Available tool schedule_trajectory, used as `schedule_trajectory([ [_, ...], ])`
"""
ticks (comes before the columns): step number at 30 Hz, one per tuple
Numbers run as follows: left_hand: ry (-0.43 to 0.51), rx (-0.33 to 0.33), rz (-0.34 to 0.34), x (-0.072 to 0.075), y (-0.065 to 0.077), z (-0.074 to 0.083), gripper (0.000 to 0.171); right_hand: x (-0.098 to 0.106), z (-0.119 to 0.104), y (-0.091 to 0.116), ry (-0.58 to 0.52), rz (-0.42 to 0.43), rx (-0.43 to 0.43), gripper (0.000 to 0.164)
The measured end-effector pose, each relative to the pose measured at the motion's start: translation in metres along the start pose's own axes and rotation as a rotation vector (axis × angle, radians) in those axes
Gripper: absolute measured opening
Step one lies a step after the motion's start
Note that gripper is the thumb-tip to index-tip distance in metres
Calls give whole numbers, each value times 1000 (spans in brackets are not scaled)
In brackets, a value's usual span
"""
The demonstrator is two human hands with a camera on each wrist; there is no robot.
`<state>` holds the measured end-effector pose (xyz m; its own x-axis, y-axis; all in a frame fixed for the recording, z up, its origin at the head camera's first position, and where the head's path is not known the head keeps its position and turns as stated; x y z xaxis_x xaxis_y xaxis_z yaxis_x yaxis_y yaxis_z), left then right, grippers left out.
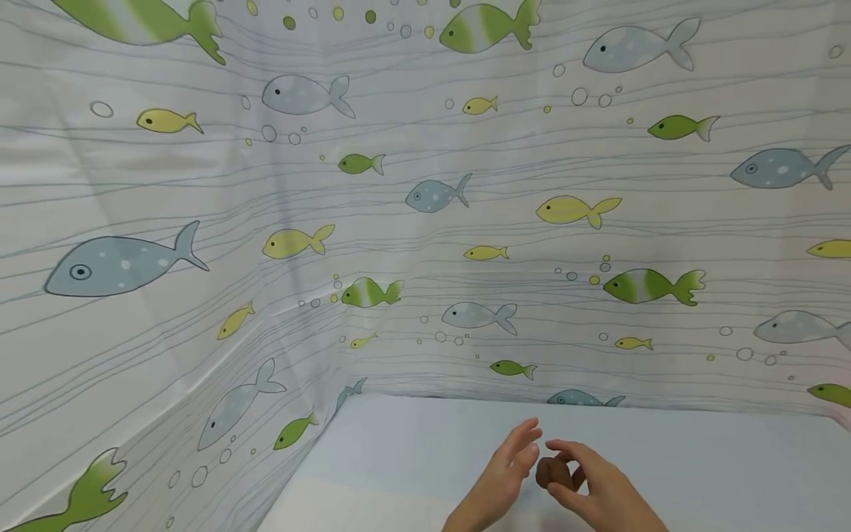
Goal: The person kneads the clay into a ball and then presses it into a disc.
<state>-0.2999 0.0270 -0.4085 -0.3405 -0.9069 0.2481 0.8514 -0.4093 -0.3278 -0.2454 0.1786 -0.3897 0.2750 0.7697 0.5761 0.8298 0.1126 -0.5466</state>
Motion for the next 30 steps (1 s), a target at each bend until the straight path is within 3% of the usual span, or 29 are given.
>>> schedule_trajectory([
  [11,65,9,21,-11,-1,8,54,-9,-13,-4,-37,136,180,43],
  [20,82,-12,50,-15,0,12,58,-12,-11,-4,-44,99,52,58],
  [30,127,13,16,-15,1,15,64,-12,-12,-6,-72,92,-21,62],
])
Point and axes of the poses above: each hand's wrist, its own y-axis away from the middle knuckle, its own x-axis out of the back of the hand, z = x × y, the point moved 5 cm from there along -y, towards the middle knuckle, and after that the axes turned 11 degrees about z, right-handed, at the moved point
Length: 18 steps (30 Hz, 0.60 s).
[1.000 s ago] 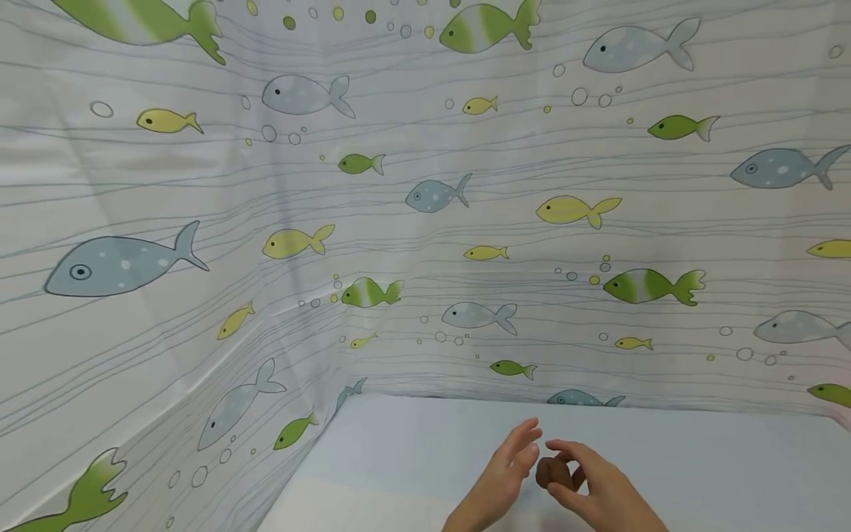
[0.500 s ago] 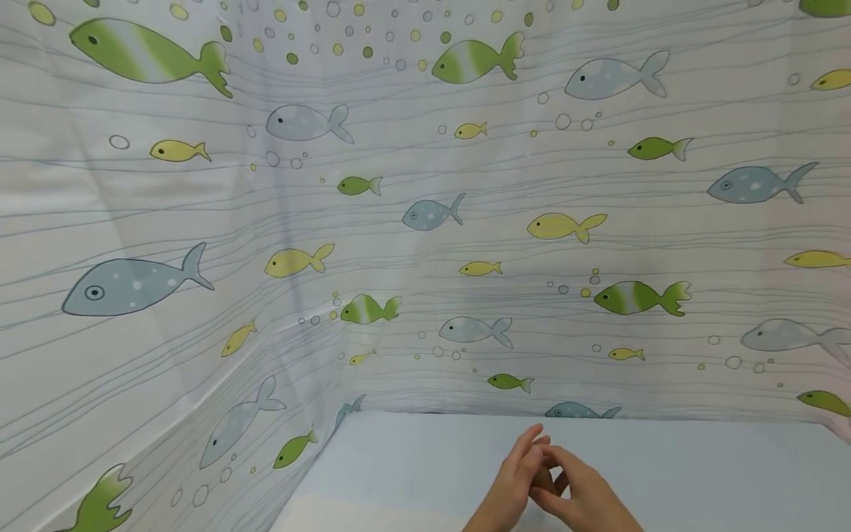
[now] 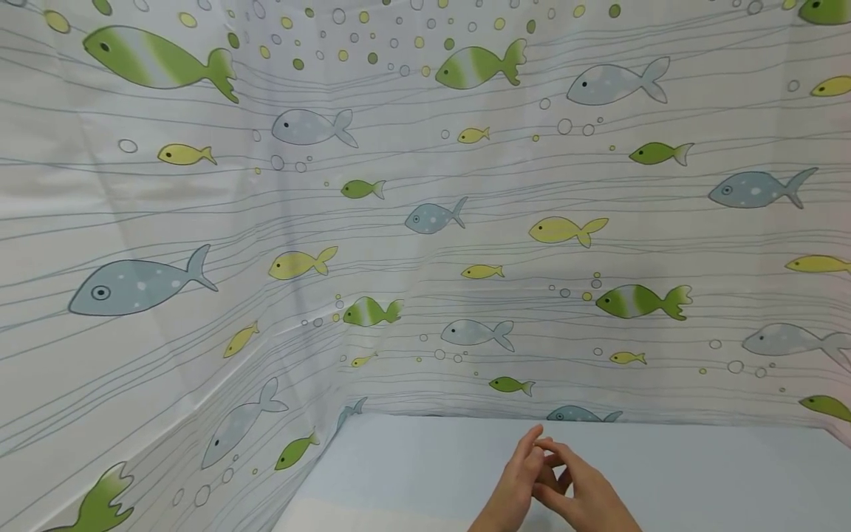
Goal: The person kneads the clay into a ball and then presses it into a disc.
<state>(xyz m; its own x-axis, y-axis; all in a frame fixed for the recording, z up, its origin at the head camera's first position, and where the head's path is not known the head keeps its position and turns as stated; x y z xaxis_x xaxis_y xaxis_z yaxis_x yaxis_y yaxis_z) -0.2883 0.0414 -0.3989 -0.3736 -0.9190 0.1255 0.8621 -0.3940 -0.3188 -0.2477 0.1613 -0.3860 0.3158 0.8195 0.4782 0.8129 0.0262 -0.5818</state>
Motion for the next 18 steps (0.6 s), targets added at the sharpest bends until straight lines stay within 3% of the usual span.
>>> schedule_trajectory([
  [4,47,47,-5,-4,-1,0,67,-2,1,0,-31,28,-20,60],
  [9,99,36,-6,-19,0,5,72,-11,5,1,-21,258,159,47],
  [12,92,12,20,-25,0,7,75,-14,10,2,36,381,214,41],
  [14,81,22,39,-27,-1,6,77,-14,12,1,46,387,129,39],
  [18,82,40,41,-31,1,7,77,-11,18,0,20,319,-91,48],
])
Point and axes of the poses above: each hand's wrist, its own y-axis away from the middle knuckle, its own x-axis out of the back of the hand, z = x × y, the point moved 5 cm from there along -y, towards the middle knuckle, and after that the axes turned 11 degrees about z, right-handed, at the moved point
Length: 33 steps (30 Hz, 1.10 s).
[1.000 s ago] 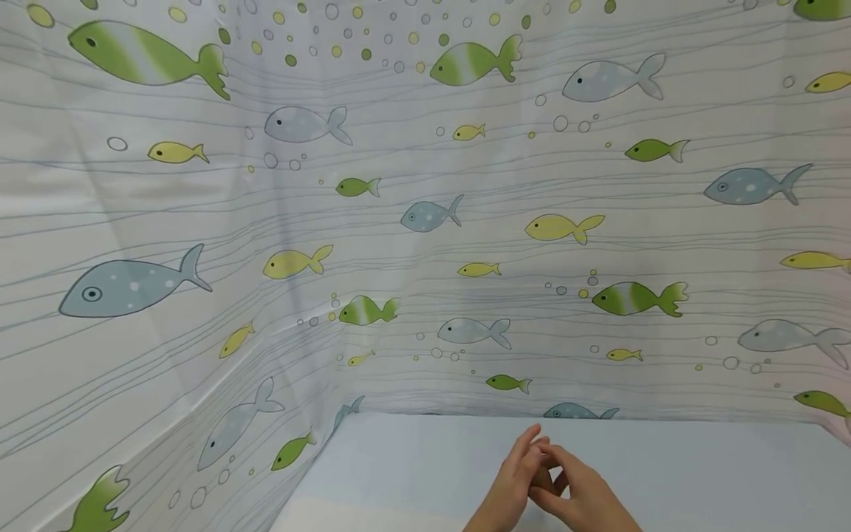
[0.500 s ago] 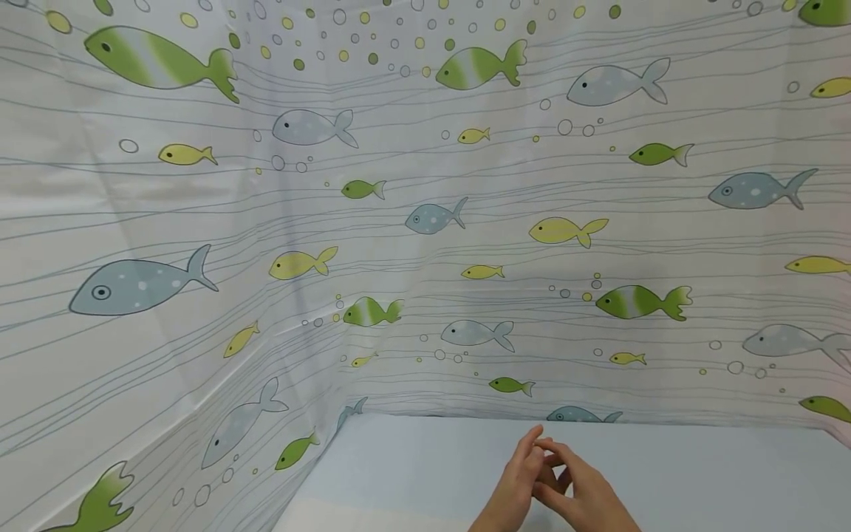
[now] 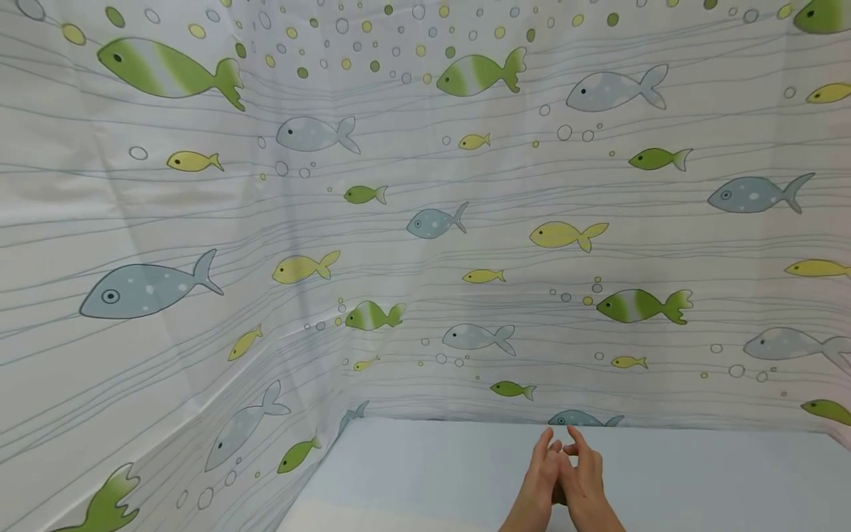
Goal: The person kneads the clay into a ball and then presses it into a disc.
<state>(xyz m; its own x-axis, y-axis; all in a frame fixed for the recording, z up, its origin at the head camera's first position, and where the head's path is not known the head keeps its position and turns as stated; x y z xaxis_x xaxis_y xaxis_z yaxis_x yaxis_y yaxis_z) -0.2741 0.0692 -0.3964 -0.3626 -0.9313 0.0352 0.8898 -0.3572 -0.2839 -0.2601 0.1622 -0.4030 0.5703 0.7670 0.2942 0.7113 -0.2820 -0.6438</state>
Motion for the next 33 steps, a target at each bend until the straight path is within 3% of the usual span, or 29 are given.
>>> schedule_trajectory([
  [3,1,-4,-2,-2,2,1,76,0,2,-1,-23,-51,-106,54],
  [9,-7,-34,-31,-1,5,1,78,3,1,-4,-51,-26,-130,59],
  [16,19,-24,-101,-5,6,1,77,6,5,-8,-98,-81,-215,69],
  [22,-47,-34,-99,-8,9,1,80,9,9,-15,-126,-6,-208,72],
  [27,-67,-17,-103,-14,14,2,82,14,12,-23,-174,53,-232,87],
  [30,-78,-9,-126,-16,14,1,82,16,14,-24,-212,-12,-305,92],
  [33,-101,-24,-167,-17,10,-6,80,19,14,-24,-261,-92,-360,87],
])
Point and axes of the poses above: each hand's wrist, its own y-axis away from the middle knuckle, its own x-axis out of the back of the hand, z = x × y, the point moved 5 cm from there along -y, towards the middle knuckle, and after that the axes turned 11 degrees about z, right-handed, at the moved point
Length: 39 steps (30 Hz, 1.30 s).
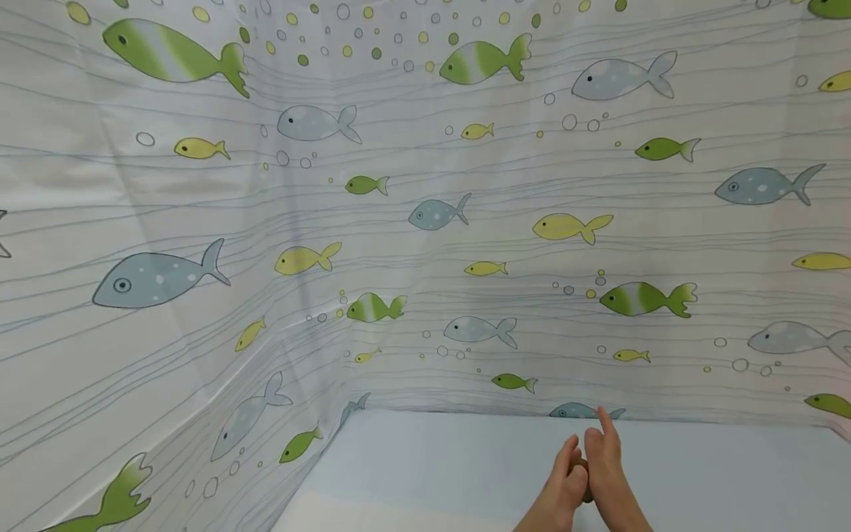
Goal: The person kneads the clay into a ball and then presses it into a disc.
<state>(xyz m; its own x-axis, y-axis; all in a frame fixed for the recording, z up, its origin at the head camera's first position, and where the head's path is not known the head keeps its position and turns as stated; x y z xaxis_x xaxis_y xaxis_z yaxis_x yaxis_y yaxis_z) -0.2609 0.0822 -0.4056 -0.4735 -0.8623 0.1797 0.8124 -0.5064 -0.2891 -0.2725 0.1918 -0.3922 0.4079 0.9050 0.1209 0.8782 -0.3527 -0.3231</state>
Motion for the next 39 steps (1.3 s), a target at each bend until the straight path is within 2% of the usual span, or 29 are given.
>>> schedule_trajectory([
  [2,-33,-7,-16,-1,0,-1,79,2,0,3,-12,-56,-38,81],
  [4,-62,-11,-24,-2,1,2,78,5,-1,4,-25,-76,-47,77],
  [9,-138,-15,-17,-5,10,23,81,6,-3,11,-42,-104,-71,70],
  [12,-110,-12,-5,-3,11,28,82,0,-7,15,-72,-119,-83,69],
  [18,-51,13,107,7,10,27,77,-14,-16,29,-179,-168,-104,65],
  [24,-24,26,207,15,11,29,70,-23,-25,40,-324,-267,-68,63],
  [31,30,2,350,27,8,28,69,-39,-38,58,-459,-415,16,61],
  [34,54,-8,404,31,7,28,69,-45,-40,63,-498,-466,16,61],
  [39,80,-17,454,35,8,29,68,-49,-40,68,-563,-504,-3,60],
])
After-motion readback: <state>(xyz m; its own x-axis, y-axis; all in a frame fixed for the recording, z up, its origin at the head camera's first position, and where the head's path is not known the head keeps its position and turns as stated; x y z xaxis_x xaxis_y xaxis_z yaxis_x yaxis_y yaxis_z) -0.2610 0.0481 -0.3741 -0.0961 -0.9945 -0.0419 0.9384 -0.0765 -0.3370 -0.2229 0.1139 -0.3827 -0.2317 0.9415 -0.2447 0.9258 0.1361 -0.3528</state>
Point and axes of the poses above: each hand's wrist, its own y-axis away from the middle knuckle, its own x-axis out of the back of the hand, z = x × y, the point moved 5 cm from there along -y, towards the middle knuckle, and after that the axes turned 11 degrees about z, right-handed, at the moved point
